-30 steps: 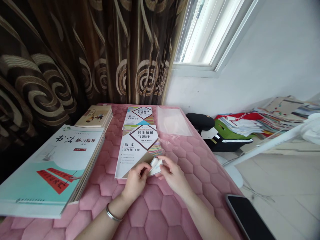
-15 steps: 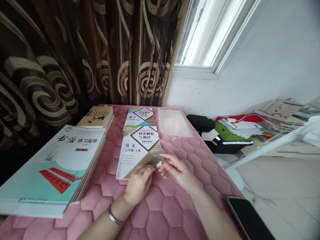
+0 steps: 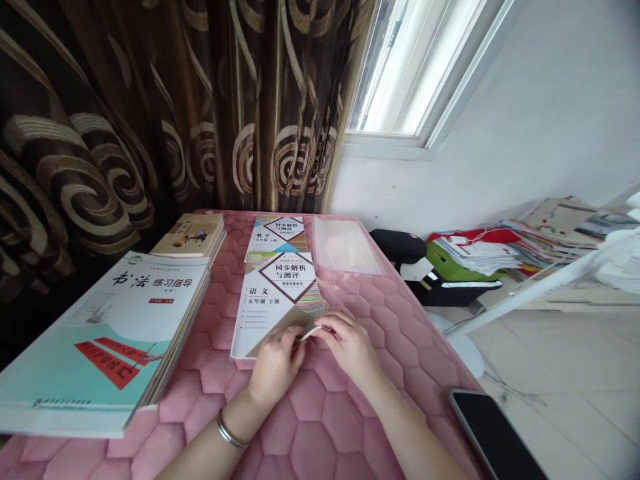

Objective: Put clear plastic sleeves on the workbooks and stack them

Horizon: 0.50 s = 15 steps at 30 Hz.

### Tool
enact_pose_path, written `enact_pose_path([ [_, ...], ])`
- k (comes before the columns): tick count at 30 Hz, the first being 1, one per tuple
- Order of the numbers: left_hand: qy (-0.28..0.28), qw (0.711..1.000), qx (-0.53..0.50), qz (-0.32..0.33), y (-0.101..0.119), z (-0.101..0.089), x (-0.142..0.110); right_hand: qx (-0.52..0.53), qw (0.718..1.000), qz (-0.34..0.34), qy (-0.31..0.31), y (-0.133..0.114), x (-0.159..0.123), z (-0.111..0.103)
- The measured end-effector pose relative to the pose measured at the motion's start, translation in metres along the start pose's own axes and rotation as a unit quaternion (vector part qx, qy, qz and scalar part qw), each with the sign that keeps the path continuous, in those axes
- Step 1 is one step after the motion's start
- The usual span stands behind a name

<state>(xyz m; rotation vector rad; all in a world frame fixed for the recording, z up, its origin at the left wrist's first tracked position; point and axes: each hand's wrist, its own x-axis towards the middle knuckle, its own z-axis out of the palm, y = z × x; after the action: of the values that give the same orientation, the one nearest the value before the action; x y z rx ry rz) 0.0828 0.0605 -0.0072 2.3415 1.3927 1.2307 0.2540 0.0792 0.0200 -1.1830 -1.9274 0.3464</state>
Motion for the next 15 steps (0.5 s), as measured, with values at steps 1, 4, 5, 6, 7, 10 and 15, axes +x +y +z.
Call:
enact_pose_path([
  [1,-0.009,1.0,0.006,0.003,0.001,-0.001,0.001,0.002,1.0,-0.001,-0.002,0.0,0.001,-0.001],
  [4,-0.017,1.0,0.004,0.003,0.002,-0.003,0.004,0.013,1.0,0.006,-0.006,0.002,0.003,-0.002],
  [5,-0.013,1.0,-0.004,0.0,0.002,-0.004,0.004,0.017,1.0,0.01,-0.009,0.003,0.004,-0.002],
  [6,-0.011,1.0,-0.013,-0.004,0.002,-0.004,0.004,0.019,1.0,0.013,-0.013,0.004,0.005,-0.002],
  [7,-0.009,1.0,-0.022,-0.009,0.001,-0.004,0.004,0.019,1.0,0.015,-0.018,0.005,0.006,-0.002],
  [10,-0.012,0.999,-0.039,-0.025,0.001,-0.002,0.003,0.015,0.999,0.015,-0.034,0.007,0.01,-0.002],
  [15,-0.034,0.998,-0.026,-0.043,0.003,-0.002,0.004,0.027,0.997,0.012,-0.068,0.008,0.015,-0.005],
])
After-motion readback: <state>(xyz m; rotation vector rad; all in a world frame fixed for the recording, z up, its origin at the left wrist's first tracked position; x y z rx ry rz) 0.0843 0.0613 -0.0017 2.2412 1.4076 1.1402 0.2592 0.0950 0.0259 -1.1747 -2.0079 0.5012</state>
